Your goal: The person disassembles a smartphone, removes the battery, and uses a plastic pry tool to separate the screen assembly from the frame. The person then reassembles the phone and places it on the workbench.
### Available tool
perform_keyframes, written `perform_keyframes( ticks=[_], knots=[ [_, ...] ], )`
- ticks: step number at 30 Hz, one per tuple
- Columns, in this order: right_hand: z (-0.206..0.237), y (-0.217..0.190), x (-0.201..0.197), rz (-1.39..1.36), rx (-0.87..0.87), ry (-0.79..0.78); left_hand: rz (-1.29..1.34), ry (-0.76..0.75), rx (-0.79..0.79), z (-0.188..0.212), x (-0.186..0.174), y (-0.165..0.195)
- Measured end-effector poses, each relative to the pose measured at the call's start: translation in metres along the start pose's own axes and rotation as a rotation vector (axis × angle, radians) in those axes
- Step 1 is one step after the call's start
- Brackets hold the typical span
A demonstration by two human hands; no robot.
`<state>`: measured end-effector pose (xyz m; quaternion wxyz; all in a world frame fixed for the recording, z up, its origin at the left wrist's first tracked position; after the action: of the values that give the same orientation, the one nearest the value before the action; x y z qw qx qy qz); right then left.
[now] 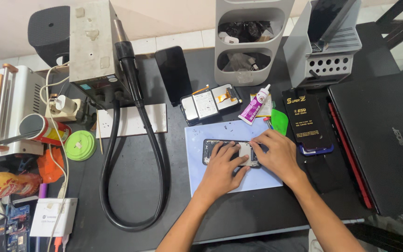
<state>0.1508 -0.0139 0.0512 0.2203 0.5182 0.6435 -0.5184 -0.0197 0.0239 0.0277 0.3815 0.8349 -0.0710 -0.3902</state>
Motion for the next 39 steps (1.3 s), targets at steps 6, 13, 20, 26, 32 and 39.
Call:
perform_keyframes(
  ticks=[6,13,20,26,32,39],
  knots=[
    [0.008,0.001,0.0,-0.012,-0.108,0.108,-0.002,-0.003,-0.008,0.001,0.002,-0.001],
    [0.007,-0.001,-0.005,-0.029,-0.066,0.138,0.015,0.02,-0.003,0.0,0.001,-0.001],
    [0.002,-0.008,-0.014,-0.004,-0.117,0.131,0.015,0.014,-0.01,0.001,0.001,-0.001],
    [-0.001,-0.008,-0.004,0.014,-0.022,0.028,0.013,0.018,-0.007,0.0,0.0,0.0],
    [-0.002,-0.009,0.0,0.061,-0.034,0.028,0.006,0.017,-0.011,0.0,-0.001,-0.001],
    [0.001,0.005,0.004,-0.102,0.079,-0.028,0.006,0.021,-0.009,0.001,0.0,-0.001]
  ],
)
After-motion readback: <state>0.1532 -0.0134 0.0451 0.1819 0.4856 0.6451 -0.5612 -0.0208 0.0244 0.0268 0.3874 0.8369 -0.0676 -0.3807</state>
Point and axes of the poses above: each hand's wrist, its own z-axis away from the middle knuckle, its own x-axis out of the palm, y = z × x, the point moved 5 cm from there along -z, towards the middle knuckle, and after that the axes turned 4 degrees about z, right-handed, at the moved point
